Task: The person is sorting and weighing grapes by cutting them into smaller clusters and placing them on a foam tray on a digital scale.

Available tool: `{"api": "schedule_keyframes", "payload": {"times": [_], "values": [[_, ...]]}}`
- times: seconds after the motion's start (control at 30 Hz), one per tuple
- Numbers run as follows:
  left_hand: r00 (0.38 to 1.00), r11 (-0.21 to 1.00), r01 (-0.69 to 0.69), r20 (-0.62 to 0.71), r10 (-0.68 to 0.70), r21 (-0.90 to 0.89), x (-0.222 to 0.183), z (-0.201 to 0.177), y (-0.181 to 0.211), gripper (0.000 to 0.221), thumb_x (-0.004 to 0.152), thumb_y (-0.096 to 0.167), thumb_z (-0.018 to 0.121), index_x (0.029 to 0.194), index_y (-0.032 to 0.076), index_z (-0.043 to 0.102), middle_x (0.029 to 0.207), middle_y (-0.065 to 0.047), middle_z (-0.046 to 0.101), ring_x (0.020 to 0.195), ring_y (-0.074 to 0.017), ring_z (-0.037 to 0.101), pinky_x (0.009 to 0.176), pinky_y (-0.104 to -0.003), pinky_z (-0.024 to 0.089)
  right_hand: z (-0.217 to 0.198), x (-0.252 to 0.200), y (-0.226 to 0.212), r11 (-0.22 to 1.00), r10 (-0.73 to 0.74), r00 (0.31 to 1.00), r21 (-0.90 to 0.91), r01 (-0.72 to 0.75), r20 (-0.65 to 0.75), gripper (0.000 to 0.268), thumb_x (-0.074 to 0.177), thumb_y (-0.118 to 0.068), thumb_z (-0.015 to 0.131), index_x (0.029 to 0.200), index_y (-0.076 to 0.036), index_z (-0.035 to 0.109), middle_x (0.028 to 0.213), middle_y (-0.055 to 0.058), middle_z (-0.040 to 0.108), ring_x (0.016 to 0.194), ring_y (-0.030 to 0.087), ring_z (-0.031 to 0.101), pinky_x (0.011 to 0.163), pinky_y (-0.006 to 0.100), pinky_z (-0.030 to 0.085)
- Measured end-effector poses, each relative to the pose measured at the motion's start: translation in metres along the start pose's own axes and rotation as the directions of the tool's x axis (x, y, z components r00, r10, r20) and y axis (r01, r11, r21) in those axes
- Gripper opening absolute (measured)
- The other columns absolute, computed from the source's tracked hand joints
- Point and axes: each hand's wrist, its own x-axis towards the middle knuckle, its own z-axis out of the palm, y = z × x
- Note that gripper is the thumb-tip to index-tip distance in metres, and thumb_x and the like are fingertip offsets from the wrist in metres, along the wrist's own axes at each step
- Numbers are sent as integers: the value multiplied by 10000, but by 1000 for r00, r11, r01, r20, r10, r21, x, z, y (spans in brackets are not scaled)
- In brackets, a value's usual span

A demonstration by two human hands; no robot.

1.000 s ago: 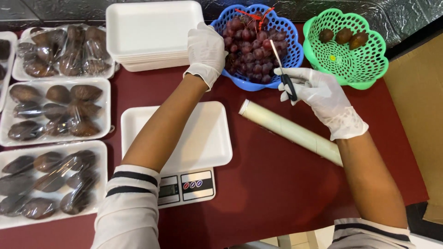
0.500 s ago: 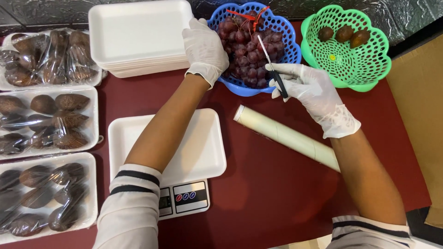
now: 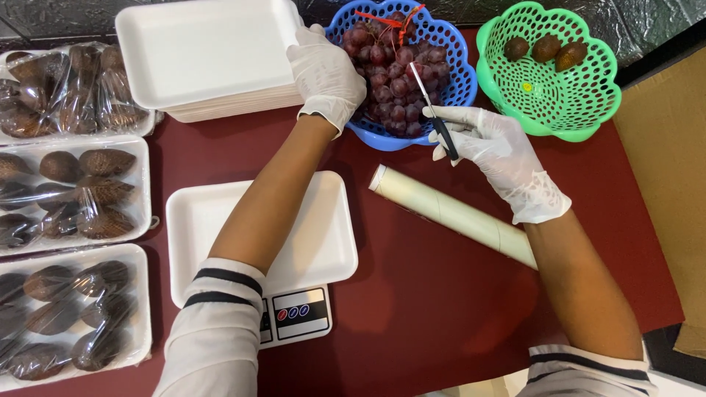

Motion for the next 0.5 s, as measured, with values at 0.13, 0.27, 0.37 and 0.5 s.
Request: {"api": "schedule_keyframes", "payload": {"times": [0.13,0.27,0.37,0.5], "values": [[997,997,-66,-31,64,-50,4,-5,-5,621,676,291,686,1206,-13,574,1198,-110,499,864,-298,474,813,-366,442,1,-3,-6,1000,9,1000,-6,-9,-18,426,957,-102,604,1363,17,658,946,143,715,818,156,683,708,242,533],[989,987,-116,75,125,-114,8,-27,-8,437,701,342,663,1030,53,671,1141,-109,547,946,-360,532,838,-411,481,1,-3,-6,1000,14,1000,7,-14,-28,411,953,-93,615,1347,10,671,928,137,713,801,152,675,680,239,522],[983,971,-89,141,122,-221,18,-34,-12,395,697,342,652,972,61,690,1100,-138,608,1013,-384,592,850,-414,531,2,-4,-7,1000,11,999,-8,-12,-32,402,949,-90,626,1337,-3,683,908,145,720,813,164,676,682,242,524],[939,922,37,330,100,-385,21,-53,-21,159,703,241,594,598,171,497,642,41,520,587,-176,492,525,-314,455,3,-4,-7,999,30,999,-11,-30,-32,403,949,-101,617,1336,-14,681,972,141,725,822,160,693,687,240,531]]}}
